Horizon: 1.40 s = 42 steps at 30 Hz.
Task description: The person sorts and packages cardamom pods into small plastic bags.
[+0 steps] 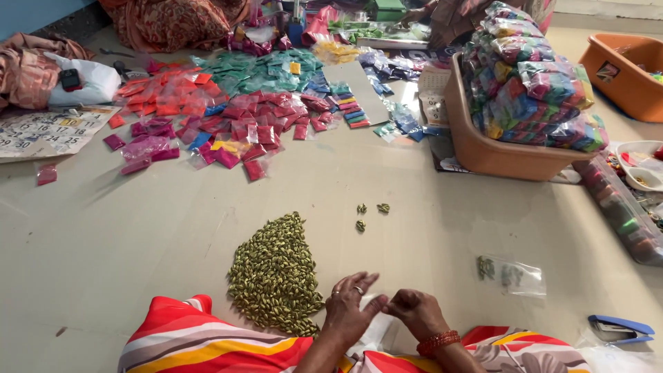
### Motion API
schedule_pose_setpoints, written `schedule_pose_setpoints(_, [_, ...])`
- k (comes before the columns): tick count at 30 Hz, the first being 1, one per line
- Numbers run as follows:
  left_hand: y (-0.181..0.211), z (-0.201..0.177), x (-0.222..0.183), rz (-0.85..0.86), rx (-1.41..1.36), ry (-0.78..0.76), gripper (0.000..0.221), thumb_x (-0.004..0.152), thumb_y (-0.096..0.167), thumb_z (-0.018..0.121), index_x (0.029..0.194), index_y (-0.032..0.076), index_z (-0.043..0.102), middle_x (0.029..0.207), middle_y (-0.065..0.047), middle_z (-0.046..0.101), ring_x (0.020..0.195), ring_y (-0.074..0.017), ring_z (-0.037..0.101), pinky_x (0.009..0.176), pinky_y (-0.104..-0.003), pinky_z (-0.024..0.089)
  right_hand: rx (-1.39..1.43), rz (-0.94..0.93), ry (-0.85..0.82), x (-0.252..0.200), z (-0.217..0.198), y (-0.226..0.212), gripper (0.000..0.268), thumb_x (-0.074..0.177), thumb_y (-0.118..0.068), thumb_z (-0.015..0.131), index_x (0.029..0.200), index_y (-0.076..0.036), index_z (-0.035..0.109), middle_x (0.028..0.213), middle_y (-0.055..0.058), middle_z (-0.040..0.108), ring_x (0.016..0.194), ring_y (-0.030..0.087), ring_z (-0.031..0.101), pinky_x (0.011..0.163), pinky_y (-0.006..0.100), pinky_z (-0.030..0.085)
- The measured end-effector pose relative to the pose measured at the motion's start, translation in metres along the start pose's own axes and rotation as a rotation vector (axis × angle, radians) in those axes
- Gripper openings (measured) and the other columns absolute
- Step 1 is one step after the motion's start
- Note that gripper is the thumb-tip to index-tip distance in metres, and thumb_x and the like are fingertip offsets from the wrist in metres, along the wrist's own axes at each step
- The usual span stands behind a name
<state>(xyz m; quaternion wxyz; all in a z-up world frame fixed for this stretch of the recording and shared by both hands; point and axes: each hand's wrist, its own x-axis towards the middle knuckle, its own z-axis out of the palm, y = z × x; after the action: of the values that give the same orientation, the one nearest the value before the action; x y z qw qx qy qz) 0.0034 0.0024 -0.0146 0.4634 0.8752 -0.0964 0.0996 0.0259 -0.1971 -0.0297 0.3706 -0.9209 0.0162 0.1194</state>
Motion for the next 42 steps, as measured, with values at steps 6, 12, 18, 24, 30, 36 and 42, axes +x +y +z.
schedule_pose_setpoints(6, [0.004, -0.007, -0.004, -0.075, 0.223, -0.214, 0.026, 0.088, 0.025, 0.066, 0.105, 0.013, 0.080, 0.112, -0.012, 0.072, 0.113, -0.0327, 0.064, 0.098, -0.042, 0.051, -0.232, -0.508, 0.160, -0.014, 0.007, -0.008, 0.028, 0.077, -0.033, 0.082, 0.074, -0.008, 0.070, 0.075, 0.005, 0.071, 0.071, 0.026, 0.070, 0.067, 0.039, 0.057])
schedule_pose_setpoints(12, [-0.005, -0.004, -0.003, -0.234, 0.078, -0.206, 0.021, 0.087, 0.017, 0.064, 0.099, 0.008, 0.079, 0.098, -0.018, 0.073, 0.095, -0.0356, 0.071, 0.089, -0.045, 0.058, -0.368, -0.538, 0.119, -0.026, 0.006, -0.020, 0.017, 0.087, -0.027, 0.075, 0.086, -0.011, 0.070, 0.087, 0.003, 0.072, 0.075, 0.027, 0.071, 0.065, 0.040, 0.057])
schedule_pose_setpoints(18, [-0.001, -0.015, -0.005, -0.168, 0.154, -0.175, 0.015, 0.086, 0.016, 0.068, 0.089, 0.004, 0.077, 0.091, -0.019, 0.071, 0.085, -0.0388, 0.072, 0.079, -0.048, 0.059, -0.315, -0.775, 0.258, -0.043, -0.002, -0.049, 0.018, 0.087, -0.016, 0.069, 0.104, -0.010, 0.072, 0.105, 0.006, 0.074, 0.079, 0.026, 0.073, 0.067, 0.037, 0.059])
schedule_pose_setpoints(24, [-0.020, -0.007, -0.006, -0.093, 0.262, -0.123, 0.015, 0.086, 0.016, 0.072, 0.081, 0.002, 0.074, 0.089, -0.018, 0.068, 0.082, -0.0382, 0.071, 0.074, -0.048, 0.059, -0.460, -0.834, 0.161, -0.038, 0.021, -0.030, 0.035, 0.090, -0.027, 0.071, 0.121, -0.011, 0.067, 0.114, 0.005, 0.073, 0.083, 0.025, 0.076, 0.069, 0.036, 0.058])
schedule_pose_setpoints(30, [-0.013, 0.004, -0.010, 0.104, 0.216, -0.217, 0.008, 0.089, 0.010, 0.067, 0.089, 0.005, 0.074, 0.094, -0.017, 0.071, 0.086, -0.0366, 0.073, 0.078, -0.047, 0.060, -0.852, -0.515, -0.081, -0.017, 0.047, 0.007, 0.039, 0.091, -0.032, 0.065, 0.124, -0.012, 0.063, 0.129, 0.009, 0.067, 0.085, 0.028, 0.075, 0.069, 0.041, 0.058])
schedule_pose_setpoints(36, [-0.008, -0.003, 0.018, -0.191, -0.310, 0.064, 0.030, 0.091, 0.030, 0.080, 0.102, 0.006, 0.068, 0.096, -0.012, 0.071, 0.089, -0.0307, 0.072, 0.078, -0.045, 0.060, -0.577, -0.320, -0.105, -0.021, 0.023, -0.064, 0.054, 0.089, -0.047, 0.071, 0.132, -0.016, 0.063, 0.109, 0.009, 0.076, 0.088, 0.027, 0.074, 0.074, 0.042, 0.059])
schedule_pose_setpoints(42, [-0.064, 0.011, 0.036, -0.920, -1.229, 0.281, 0.050, 0.086, 0.041, 0.081, 0.115, 0.008, 0.057, 0.093, -0.005, 0.062, 0.084, -0.0229, 0.062, 0.074, -0.041, 0.058, 0.092, -0.124, -0.195, 0.028, 0.007, -0.112, 0.042, 0.089, -0.026, 0.069, 0.130, -0.014, 0.068, 0.105, 0.007, 0.082, 0.063, 0.022, 0.075, 0.062, 0.037, 0.060])
